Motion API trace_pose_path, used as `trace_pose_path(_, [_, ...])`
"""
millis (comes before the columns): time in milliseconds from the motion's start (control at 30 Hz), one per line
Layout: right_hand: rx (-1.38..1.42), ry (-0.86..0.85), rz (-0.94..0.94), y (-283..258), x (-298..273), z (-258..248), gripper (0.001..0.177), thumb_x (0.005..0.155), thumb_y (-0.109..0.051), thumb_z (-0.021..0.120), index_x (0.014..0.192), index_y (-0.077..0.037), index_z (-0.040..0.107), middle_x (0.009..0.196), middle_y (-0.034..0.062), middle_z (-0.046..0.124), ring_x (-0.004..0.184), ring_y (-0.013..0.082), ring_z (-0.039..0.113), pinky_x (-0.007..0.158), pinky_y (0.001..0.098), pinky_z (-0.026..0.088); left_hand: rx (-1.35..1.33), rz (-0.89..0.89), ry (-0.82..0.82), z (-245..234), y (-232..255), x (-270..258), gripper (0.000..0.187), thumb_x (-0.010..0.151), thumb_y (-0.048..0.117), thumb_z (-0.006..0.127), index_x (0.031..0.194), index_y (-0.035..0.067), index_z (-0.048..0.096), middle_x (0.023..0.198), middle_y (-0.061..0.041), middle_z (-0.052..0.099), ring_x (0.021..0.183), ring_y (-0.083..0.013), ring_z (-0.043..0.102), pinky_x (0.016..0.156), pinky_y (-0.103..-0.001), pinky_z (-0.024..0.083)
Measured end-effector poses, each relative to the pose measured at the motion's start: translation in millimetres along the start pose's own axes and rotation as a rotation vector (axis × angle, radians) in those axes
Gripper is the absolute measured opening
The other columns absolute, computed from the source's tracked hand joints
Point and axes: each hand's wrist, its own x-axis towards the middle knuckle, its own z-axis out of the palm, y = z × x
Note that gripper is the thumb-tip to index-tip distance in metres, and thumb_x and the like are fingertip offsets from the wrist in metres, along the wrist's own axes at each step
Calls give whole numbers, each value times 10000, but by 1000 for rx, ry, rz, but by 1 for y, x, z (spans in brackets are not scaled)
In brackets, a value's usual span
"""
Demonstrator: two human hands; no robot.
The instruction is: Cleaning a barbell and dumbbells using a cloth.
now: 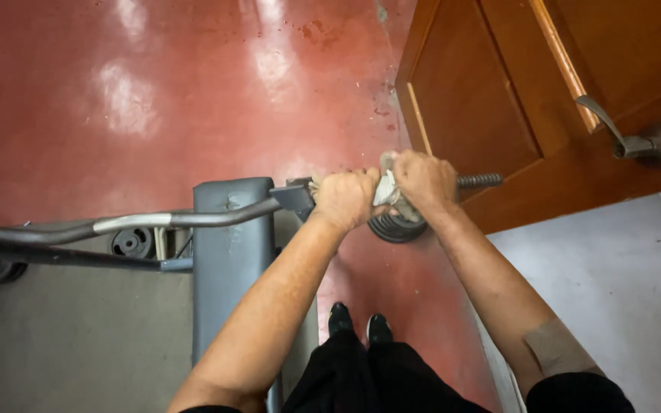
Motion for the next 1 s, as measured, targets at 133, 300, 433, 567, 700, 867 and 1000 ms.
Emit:
trace_pose_path(133, [76,424,-225,21,-26,-20,242,1038,-267,575,916,-101,702,949,80,736,857,270,691,752,440,441,-3,-22,-4,-2,2,-1,749,665,773,751,990,114,610,867,-75,723,851,-284,728,700,-435,575])
trace_pose_path(300, [-102,376,-14,9,-29,-20,187,1035,-238,605,902,-137,690,922,47,681,929,266,616,907,496,394,17,-18,61,-11,5,-4,748,594,723,811,976,113,604,860,-83,720,849,-310,717,680,-429,574])
trace_pose_path(433, [-131,601,-148,-34,-45,-9,171,999,-292,600,979,-133,660,1005,49,641,1074,249,589,999,499,381,4,2,96,5,0,-4,627,676,578,857,1031,131,599,913,-86,717,835,-300,724,684,-427,575])
trace_pose_path(567, [-7,499,-254,23,-50,-24,160,1031,-276,594,975,-143,662,984,21,635,1016,235,584,971,489,364,-35,3,57,-2,0,-6,640,630,526,895,1022,126,585,931,-90,707,854,-308,722,699,-454,568])
trace_pose_path(700, [-120,529,-49,68,-35,-16,182,1067,-258,584,940,-154,662,964,14,659,979,244,583,941,496,352,-39,-14,31,-8,4,-6,640,615,522,903,1010,132,584,933,-77,708,866,-303,721,704,-484,557])
trace_pose_path(867, [-83,512,-40,-9,-38,-18,206,1000,-255,582,825,-170,649,872,58,647,907,272,578,895,503,359,-37,21,153,6,-4,-4,593,655,479,904,1039,142,603,962,-70,710,867,-306,715,699,-450,569])
trace_pose_path(1000, [23,528,-257,-20,-43,-22,220,1045,-305,596,924,-130,652,885,47,616,915,262,577,951,474,387,-71,36,125,-4,0,-8,630,604,490,915,1005,115,605,927,-86,694,863,-309,710,699,-478,561])
